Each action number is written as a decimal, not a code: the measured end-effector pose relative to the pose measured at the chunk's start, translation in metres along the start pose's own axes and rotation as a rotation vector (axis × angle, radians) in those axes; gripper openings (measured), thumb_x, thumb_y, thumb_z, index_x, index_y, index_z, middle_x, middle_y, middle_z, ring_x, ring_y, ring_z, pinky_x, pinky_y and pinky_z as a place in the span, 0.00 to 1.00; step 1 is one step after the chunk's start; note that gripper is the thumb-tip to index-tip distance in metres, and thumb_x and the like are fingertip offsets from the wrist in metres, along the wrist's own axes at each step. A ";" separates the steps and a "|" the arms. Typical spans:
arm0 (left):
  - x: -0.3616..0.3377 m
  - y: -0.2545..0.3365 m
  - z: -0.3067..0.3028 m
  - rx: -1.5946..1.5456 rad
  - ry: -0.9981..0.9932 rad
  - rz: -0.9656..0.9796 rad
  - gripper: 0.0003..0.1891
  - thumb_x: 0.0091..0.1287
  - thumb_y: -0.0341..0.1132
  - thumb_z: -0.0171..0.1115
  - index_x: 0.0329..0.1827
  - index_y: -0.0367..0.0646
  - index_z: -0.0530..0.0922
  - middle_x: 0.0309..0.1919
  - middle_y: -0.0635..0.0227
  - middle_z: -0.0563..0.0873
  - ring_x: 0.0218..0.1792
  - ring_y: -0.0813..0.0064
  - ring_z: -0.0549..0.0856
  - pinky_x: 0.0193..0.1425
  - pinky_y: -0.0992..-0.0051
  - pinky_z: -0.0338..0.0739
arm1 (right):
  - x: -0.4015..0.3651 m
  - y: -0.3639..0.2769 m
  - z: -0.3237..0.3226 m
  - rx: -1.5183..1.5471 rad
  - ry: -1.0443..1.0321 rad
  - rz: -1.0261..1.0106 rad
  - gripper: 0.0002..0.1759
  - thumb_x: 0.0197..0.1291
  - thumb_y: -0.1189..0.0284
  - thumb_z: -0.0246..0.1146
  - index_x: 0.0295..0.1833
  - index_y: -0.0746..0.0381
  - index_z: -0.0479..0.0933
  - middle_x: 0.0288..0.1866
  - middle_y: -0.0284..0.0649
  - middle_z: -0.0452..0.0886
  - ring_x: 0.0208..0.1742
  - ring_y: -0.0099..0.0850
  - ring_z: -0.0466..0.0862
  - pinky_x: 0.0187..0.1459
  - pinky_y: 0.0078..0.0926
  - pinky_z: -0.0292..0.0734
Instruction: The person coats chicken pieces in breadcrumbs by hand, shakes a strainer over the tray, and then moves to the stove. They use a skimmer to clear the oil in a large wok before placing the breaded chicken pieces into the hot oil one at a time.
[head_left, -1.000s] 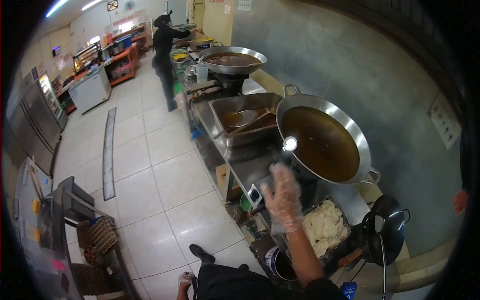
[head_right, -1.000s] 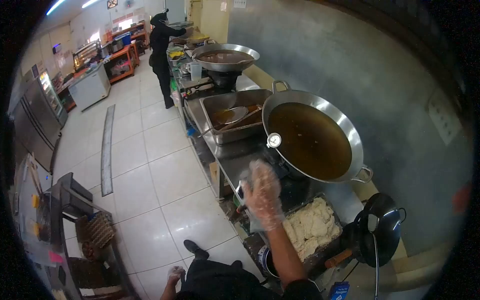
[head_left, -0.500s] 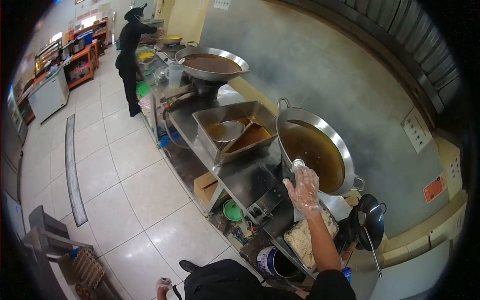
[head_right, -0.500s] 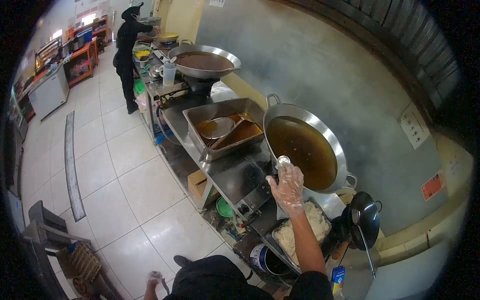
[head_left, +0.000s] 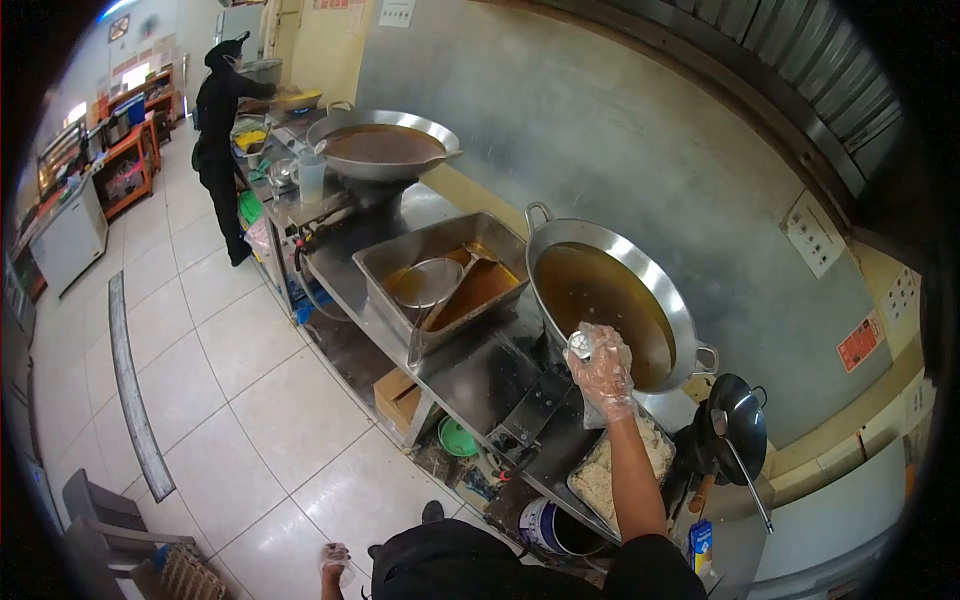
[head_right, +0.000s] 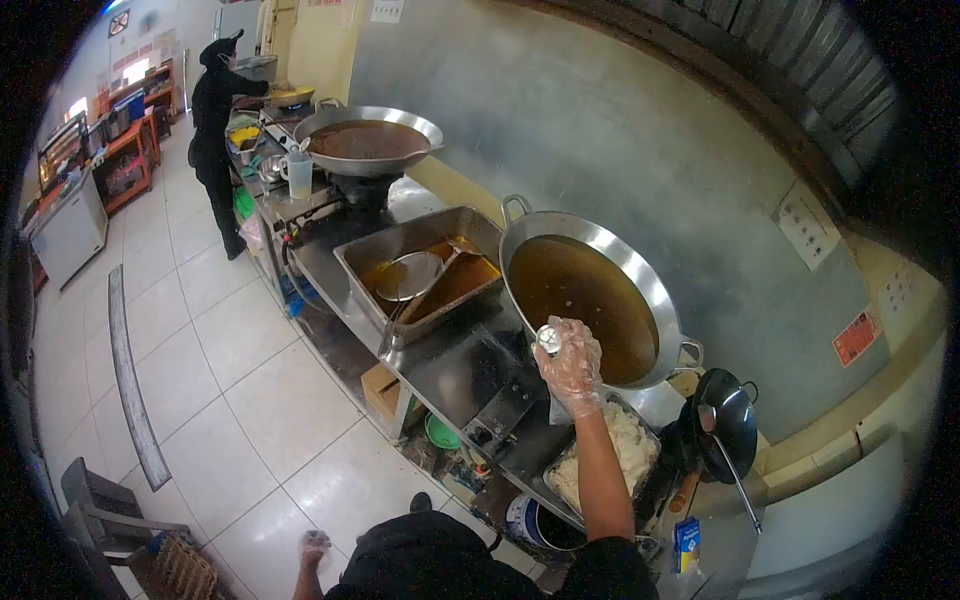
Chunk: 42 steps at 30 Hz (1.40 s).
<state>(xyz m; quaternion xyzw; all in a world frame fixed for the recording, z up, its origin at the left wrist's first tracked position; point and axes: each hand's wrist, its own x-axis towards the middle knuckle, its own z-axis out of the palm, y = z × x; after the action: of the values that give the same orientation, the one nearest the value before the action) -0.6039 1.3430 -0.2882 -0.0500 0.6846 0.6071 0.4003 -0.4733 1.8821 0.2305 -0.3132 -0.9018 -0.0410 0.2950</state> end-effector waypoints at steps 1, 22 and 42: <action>0.000 0.002 0.011 0.049 0.031 -0.045 0.09 0.58 0.30 0.52 0.40 0.38 0.66 0.28 0.62 0.75 0.27 0.68 0.77 0.27 0.70 0.75 | 0.001 0.001 0.001 0.006 0.013 -0.004 0.23 0.39 0.68 0.64 0.46 0.63 0.72 0.45 0.46 0.72 0.48 0.42 0.71 0.50 0.39 0.64; 0.014 -0.086 -0.019 -0.025 -0.247 0.209 0.06 0.55 0.32 0.56 0.32 0.41 0.71 0.27 0.62 0.78 0.25 0.68 0.78 0.26 0.70 0.75 | -0.037 -0.008 -0.026 0.157 0.191 0.210 0.18 0.44 0.73 0.63 0.45 0.62 0.73 0.41 0.43 0.74 0.40 0.36 0.75 0.44 0.30 0.71; 0.002 0.008 -0.033 1.309 -0.432 0.515 0.07 0.50 0.37 0.55 0.21 0.43 0.76 0.23 0.59 0.79 0.27 0.61 0.80 0.29 0.66 0.73 | -0.409 0.243 0.063 1.431 0.247 0.849 0.15 0.52 0.74 0.53 0.48 0.62 0.70 0.44 0.37 0.74 0.43 0.29 0.74 0.46 0.25 0.69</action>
<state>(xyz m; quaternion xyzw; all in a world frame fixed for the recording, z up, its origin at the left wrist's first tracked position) -0.6259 1.3166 -0.2851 0.4823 0.8028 0.1452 0.3190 -0.1048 1.8717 -0.0758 -0.3566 -0.4770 0.6212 0.5094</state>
